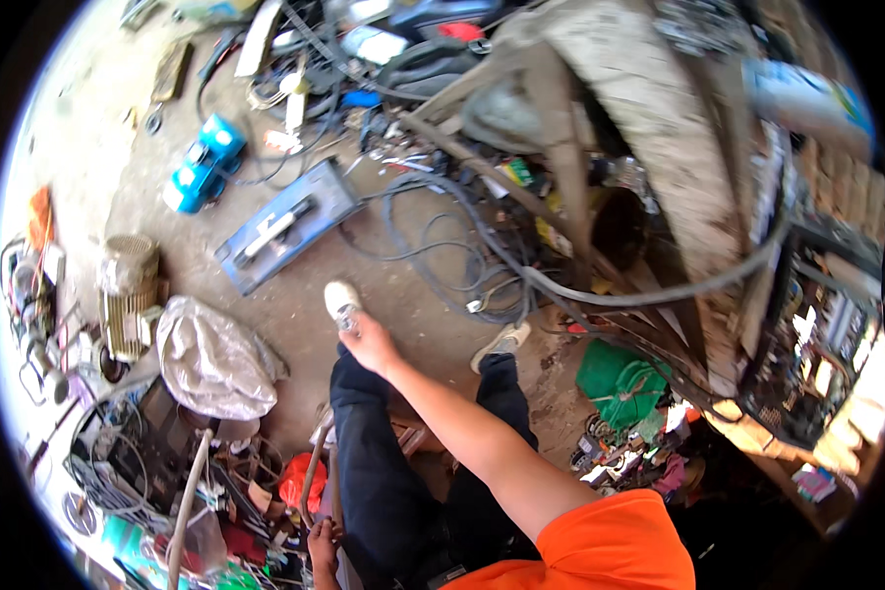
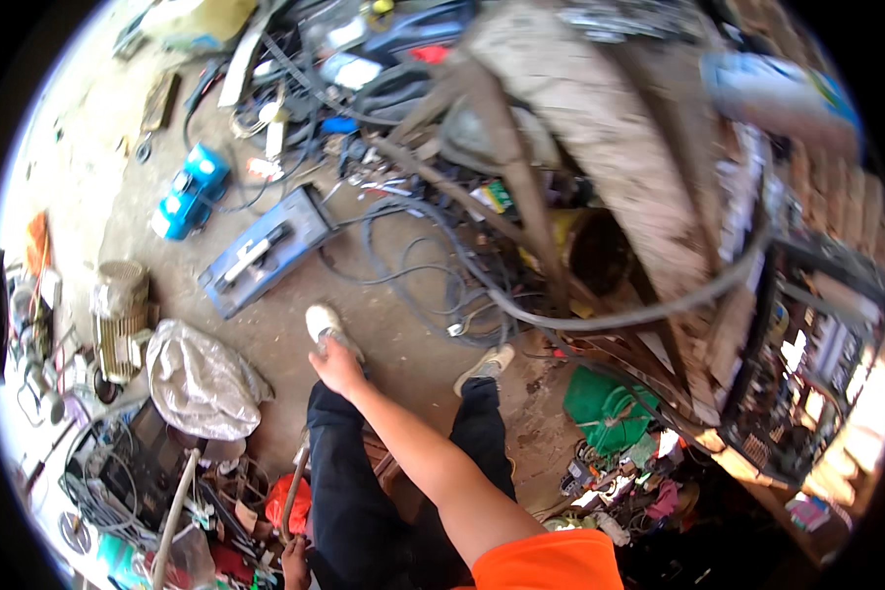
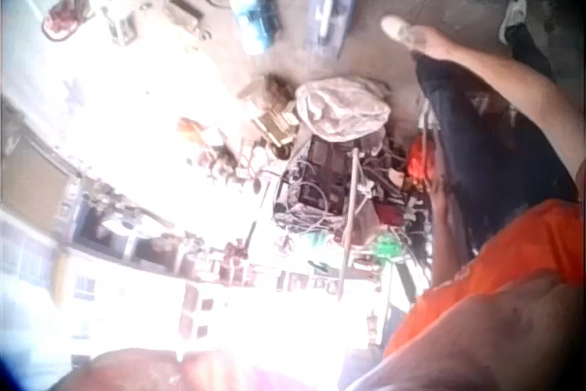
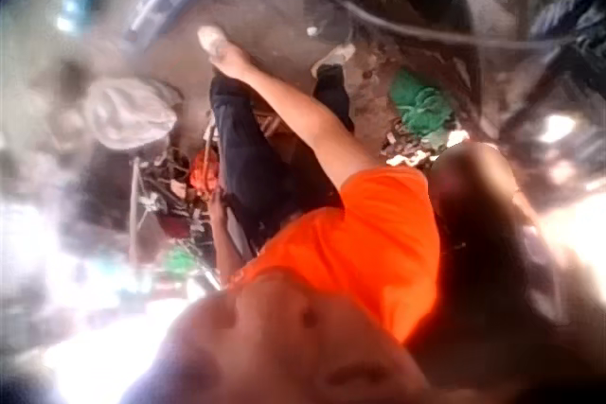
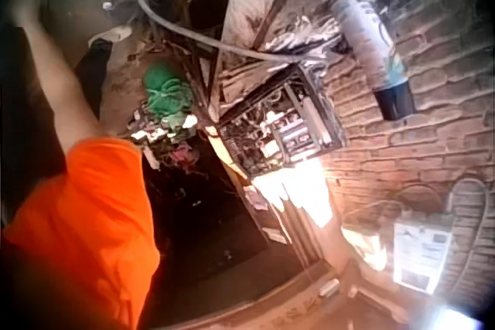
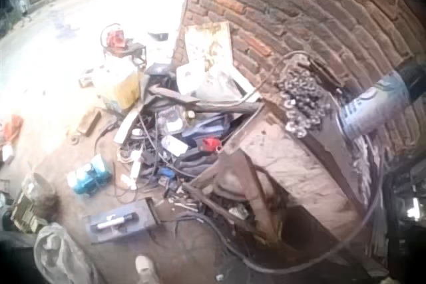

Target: The person works on a cluttered workbench in a workshop, handling various tools and electrical components. They use a wrench to tighten connections on a metal frame and manipulate wires and cables. The person also moves a green bucket and organizes tools on the bench.

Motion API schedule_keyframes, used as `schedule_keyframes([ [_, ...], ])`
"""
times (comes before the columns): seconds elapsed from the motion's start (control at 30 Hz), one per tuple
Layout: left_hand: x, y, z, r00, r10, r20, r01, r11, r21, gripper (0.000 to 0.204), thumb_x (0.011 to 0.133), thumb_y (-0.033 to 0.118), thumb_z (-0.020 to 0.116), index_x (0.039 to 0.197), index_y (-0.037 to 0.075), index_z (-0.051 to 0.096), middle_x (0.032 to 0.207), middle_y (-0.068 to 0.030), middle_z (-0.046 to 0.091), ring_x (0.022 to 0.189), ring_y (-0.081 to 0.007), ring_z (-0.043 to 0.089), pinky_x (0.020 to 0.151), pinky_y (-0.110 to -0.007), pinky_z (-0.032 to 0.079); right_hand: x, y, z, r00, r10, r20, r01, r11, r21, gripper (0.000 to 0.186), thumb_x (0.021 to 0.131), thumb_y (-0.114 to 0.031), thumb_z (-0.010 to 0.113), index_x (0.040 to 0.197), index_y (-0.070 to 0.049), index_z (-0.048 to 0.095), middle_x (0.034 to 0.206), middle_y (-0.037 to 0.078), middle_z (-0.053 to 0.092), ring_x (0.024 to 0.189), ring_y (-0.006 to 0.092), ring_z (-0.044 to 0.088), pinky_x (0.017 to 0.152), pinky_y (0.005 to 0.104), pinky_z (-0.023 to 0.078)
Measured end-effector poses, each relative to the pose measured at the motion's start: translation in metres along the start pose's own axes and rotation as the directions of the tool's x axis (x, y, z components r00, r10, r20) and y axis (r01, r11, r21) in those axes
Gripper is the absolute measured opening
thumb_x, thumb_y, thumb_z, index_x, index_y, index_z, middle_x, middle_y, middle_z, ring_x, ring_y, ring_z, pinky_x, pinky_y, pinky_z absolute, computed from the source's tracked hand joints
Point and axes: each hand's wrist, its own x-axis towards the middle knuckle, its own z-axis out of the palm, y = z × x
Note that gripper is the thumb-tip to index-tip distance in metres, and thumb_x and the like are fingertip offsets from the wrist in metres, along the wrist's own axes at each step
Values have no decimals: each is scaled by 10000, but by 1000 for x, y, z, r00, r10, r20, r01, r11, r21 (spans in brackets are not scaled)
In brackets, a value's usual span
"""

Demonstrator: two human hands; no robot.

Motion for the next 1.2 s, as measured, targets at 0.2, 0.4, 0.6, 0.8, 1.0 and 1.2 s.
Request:
schedule_keyframes([
  [0.2, -21, 110, 22, 983, 140, 116, -86, 921, -381, 629, 875, 564, 495, 1202, 30, 550, 984, -117, 632, 977, -231, 571, 901, -387, 400, -179, 87, -222, 989, 147, -27, -146, 919, -366, 361, 812, -342, 613, 985, -27, 644, 964, 177, 651, 916, 326, 623, 811, 376, 488],
  [0.4, -33, 102, 72, 689, 701, -181, -655, 710, 258, 302, 834, 77, 471, 1061, -92, 576, 719, -91, 570, 406, -151, 459, 358, -279, 389, -309, 128, -398, 882, 299, -365, -297, 953, 65, 277, 787, -281, 607, 919, -49, 684, 951, 162, 659, 907, 319, 626, 803, 371, 491],
  [0.6, -99, 105, 197, 805, 594, 0, -534, 724, 437, 629, 732, 34, 558, 1332, -43, 385, 1135, -212, 546, 914, -231, 614, 632, -347, 505, -386, 212, -473, 858, 189, -478, -152, 982, 116, 283, 819, -231, 641, 964, 11, 642, 774, 129, 667, 601, 181, 625, 580, 318, 498],
  [0.8, -169, 119, 283, 758, 587, 283, -649, 640, 411, 562, 807, 191, 597, 1329, 49, 440, 1051, -90, 590, 884, -188, 561, 716, -341, 476, -442, 256, -505, 821, 178, -542, -165, 984, 74, 272, 809, -235, 643, 942, 1, 651, 779, 144, 670, 619, 196, 633, 597, 328, 499],
  [1.0, -193, 143, 306, 687, 612, 393, -720, 501, 479, 467, 816, 193, 576, 1230, -16, 524, 990, -120, 634, 859, -202, 612, 725, -327, 487, -451, 251, -500, 778, 111, -618, 67, 964, 258, 255, 843, -206, 629, 972, 14, 629, 779, 103, 657, 594, 160, 607, 564, 279, 482],
  [1.2, -190, 151, 316, 677, 620, 396, -697, 368, 616, 419, 792, 176, 594, 1154, -33, 582, 898, -136, 662, 772, -194, 637, 702, -316, 504, -462, 214, -483, 822, 276, -497, 116, 774, 623, 305, 852, -203, 645, 1058, 14, 587, 831, 66, 626, 648, 141, 596, 580, 250, 488],
])
